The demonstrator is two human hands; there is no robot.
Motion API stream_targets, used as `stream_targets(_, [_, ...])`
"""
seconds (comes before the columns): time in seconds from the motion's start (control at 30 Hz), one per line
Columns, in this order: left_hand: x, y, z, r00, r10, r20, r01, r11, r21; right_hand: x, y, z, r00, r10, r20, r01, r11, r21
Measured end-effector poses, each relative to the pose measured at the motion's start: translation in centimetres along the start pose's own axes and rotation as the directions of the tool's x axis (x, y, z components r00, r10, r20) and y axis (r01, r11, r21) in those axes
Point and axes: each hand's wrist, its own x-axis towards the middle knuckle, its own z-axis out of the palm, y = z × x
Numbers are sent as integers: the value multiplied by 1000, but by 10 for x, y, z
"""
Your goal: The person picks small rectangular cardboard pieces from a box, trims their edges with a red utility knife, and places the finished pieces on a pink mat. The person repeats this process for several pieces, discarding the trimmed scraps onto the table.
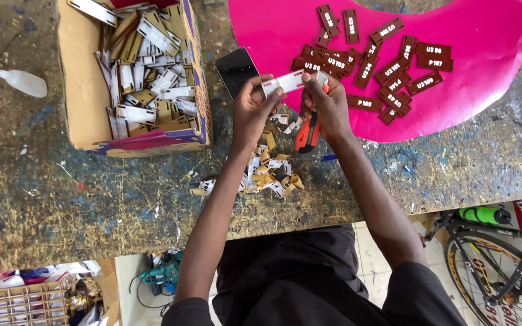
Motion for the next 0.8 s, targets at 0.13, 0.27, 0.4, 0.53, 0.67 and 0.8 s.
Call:
stream_targets(0.13, [2,3,5,997,-2,-76,0,1000,-20,-3,5,4,1000,-2,19,2,1000,8])
stream_targets(0.27, [6,-6,0,994,-79,-80,79,997,-10,-5,17,4,994,103,48,-103,995,-1])
stream_targets(0.4, [16,-36,2,998,-28,-48,20,989,-144,-6,12,6,987,153,53,-155,987,31])
stream_targets(0.53, [28,-54,4,998,-13,-63,2,987,-163,-5,5,2,949,315,31,-316,949,5])
stream_targets(0.67, [51,-96,-24,996,50,-77,-55,997,-62,10,20,-4,912,357,202,-376,924,64])
stream_targets(0.8, [42,-95,-27,1000,11,-29,-15,988,-152,5,15,-7,933,270,237,-305,944,125])
